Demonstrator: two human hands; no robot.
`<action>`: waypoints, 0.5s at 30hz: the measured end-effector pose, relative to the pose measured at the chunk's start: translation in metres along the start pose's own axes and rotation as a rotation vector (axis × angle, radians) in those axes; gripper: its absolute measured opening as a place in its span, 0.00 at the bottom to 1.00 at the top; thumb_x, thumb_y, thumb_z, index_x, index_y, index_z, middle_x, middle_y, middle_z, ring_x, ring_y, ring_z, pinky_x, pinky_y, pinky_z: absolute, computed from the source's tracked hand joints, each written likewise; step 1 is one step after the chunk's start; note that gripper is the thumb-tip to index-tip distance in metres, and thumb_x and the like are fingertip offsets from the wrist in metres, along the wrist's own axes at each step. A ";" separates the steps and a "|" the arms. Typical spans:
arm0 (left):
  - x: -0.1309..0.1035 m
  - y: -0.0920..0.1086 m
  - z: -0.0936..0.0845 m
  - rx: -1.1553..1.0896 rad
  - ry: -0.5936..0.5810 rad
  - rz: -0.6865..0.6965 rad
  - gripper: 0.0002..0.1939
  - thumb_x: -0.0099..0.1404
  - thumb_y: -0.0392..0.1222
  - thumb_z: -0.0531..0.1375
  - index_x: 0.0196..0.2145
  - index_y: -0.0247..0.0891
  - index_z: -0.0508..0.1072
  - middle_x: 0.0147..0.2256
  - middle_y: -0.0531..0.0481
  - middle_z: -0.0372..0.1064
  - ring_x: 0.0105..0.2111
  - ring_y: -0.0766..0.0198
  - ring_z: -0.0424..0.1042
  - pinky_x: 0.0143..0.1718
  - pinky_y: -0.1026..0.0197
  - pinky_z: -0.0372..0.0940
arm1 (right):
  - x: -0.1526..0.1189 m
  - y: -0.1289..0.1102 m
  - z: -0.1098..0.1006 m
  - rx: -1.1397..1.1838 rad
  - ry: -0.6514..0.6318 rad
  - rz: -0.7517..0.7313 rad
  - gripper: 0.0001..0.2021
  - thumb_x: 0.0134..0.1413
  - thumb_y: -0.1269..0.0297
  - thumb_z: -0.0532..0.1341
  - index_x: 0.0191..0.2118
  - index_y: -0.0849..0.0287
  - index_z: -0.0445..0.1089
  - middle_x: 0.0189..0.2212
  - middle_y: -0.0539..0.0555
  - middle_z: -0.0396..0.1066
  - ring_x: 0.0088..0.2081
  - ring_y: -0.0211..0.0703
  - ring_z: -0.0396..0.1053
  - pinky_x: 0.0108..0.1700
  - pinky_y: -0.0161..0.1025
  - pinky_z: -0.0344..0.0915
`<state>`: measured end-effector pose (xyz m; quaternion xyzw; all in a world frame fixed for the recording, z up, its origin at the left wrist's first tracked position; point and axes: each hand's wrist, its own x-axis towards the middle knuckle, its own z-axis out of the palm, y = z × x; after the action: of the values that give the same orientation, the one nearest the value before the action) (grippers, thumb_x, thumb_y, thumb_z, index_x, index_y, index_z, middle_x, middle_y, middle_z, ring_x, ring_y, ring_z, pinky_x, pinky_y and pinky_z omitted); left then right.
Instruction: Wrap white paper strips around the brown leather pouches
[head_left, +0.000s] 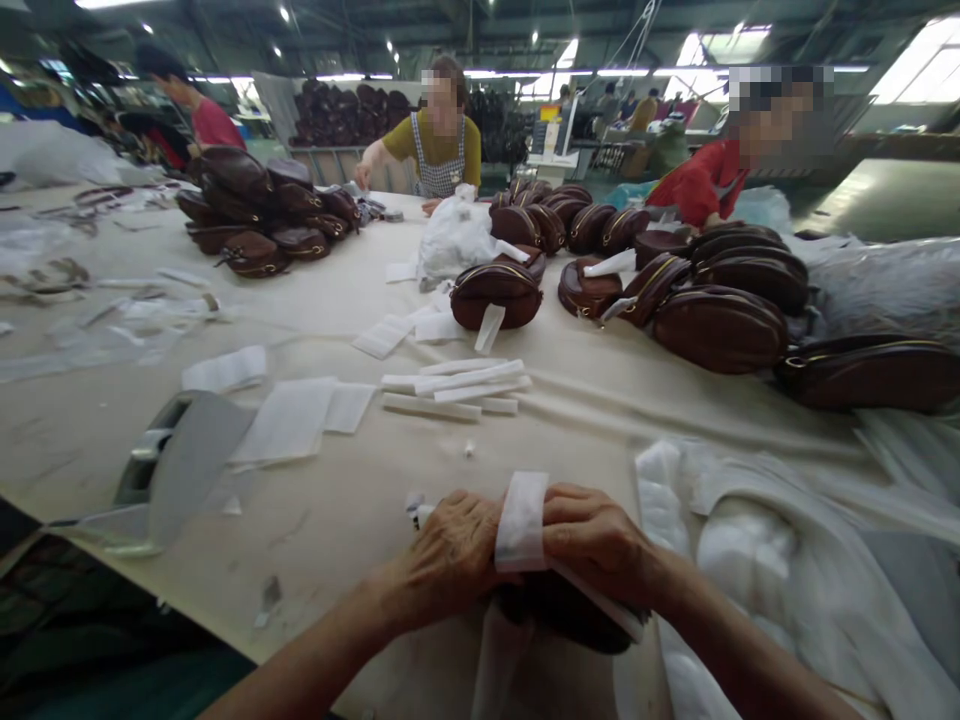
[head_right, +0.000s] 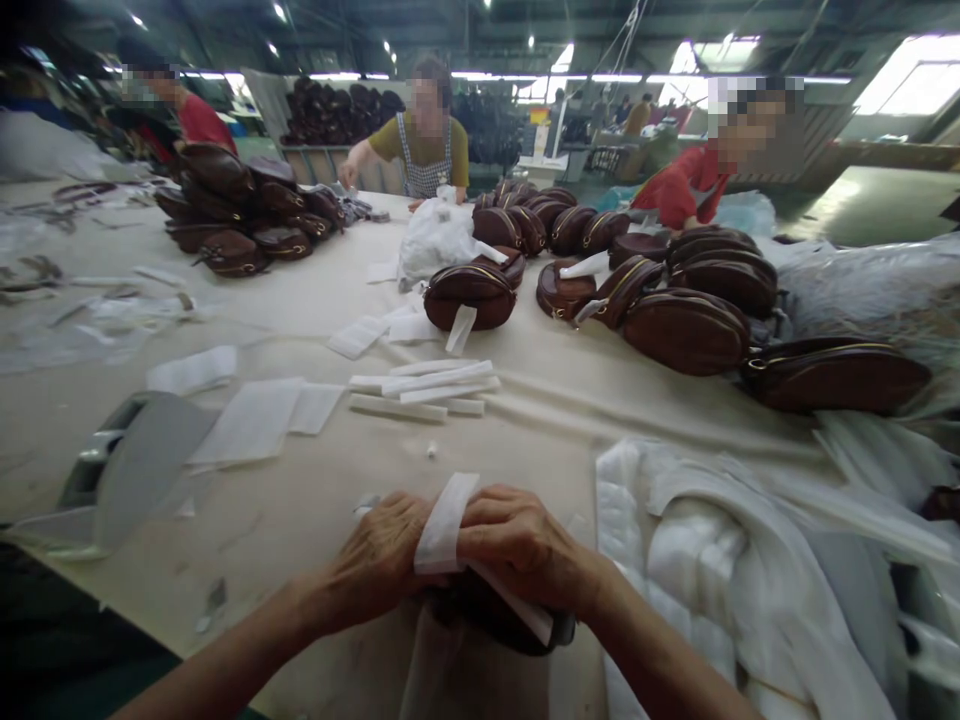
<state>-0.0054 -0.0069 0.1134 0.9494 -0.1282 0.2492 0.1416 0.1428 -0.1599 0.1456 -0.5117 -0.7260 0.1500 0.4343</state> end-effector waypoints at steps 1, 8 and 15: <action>0.000 0.000 0.001 -0.003 0.002 0.010 0.21 0.70 0.53 0.46 0.41 0.31 0.65 0.31 0.46 0.68 0.30 0.60 0.67 0.31 0.58 0.61 | -0.001 0.000 0.001 0.008 0.006 0.022 0.12 0.64 0.70 0.50 0.43 0.57 0.70 0.36 0.55 0.73 0.42 0.38 0.69 0.46 0.36 0.65; 0.001 0.002 -0.004 -0.015 0.068 0.055 0.11 0.70 0.44 0.50 0.36 0.37 0.69 0.30 0.49 0.67 0.30 0.63 0.64 0.29 0.61 0.56 | -0.012 0.001 0.003 0.175 0.128 0.299 0.06 0.56 0.71 0.58 0.40 0.58 0.65 0.35 0.52 0.72 0.37 0.35 0.71 0.41 0.32 0.68; 0.000 0.003 -0.007 -0.013 0.052 0.051 0.14 0.67 0.38 0.55 0.50 0.45 0.67 0.38 0.48 0.68 0.37 0.62 0.67 0.37 0.61 0.60 | -0.023 0.032 -0.005 0.489 -0.040 0.644 0.19 0.44 0.73 0.54 0.44 0.60 0.71 0.41 0.53 0.72 0.43 0.43 0.69 0.48 0.41 0.64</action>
<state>-0.0098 -0.0071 0.1197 0.9381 -0.1504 0.2765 0.1445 0.1685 -0.1674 0.1167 -0.5914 -0.4796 0.4567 0.4600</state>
